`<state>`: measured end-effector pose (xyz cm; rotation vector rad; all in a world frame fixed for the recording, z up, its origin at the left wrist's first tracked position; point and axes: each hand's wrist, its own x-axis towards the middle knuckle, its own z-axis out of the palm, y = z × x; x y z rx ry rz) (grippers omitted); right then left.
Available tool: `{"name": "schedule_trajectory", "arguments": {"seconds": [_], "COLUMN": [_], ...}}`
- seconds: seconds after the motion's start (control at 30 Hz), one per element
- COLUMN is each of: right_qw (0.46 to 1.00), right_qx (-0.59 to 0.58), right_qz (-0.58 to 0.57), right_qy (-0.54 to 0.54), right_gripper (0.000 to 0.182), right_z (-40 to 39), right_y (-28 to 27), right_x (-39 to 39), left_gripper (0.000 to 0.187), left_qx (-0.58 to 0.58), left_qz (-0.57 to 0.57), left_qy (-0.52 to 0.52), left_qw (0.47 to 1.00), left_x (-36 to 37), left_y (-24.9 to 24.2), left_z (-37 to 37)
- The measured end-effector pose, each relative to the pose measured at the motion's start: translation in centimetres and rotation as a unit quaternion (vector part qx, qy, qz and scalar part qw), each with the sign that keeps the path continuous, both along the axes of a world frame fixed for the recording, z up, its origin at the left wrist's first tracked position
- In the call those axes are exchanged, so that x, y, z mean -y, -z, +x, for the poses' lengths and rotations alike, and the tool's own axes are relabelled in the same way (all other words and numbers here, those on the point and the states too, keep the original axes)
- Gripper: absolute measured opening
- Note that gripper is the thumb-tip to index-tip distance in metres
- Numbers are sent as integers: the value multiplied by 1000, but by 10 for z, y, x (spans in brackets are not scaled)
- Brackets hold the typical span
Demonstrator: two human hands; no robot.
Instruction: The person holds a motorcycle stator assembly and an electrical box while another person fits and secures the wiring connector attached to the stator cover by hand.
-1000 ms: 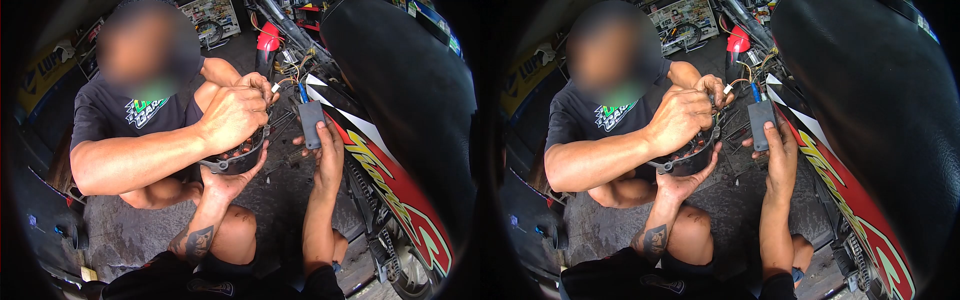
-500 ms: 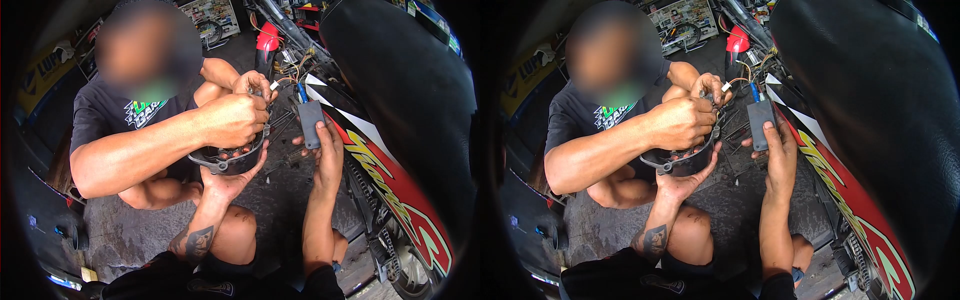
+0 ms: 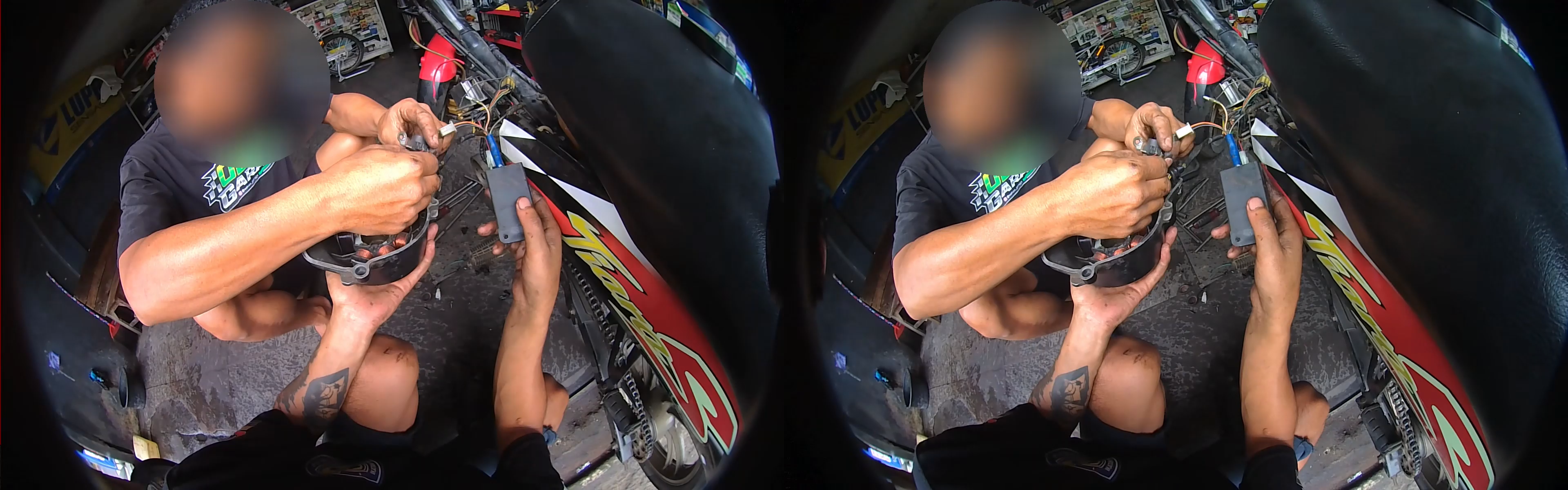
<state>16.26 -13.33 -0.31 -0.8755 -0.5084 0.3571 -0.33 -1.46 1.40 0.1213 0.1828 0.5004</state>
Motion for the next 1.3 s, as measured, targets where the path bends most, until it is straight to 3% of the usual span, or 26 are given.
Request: {"name": "schedule_trajectory", "arguments": {"seconds": [0.97,1.03,1.3], "right_qw": [1000,1000,1000], "right_qx": [13,2,5], "right_qz": [-9,4,-1], "right_qy": [-9,-7,-5], "right_gripper": [50,43,46], "right_z": [0,0,1], "right_y": [0,1,1], "right_x": [1,0,0], "left_gripper": [77,77,68], "left_qx": [3,-1,-22], "left_qz": [-21,-26,-27], "left_qy": [-24,-29,-50], "left_qw": [999,999,998], "left_x": [4,4,3], "left_y": [-5,-5,-4], "left_z": [-1,-1,0]}}
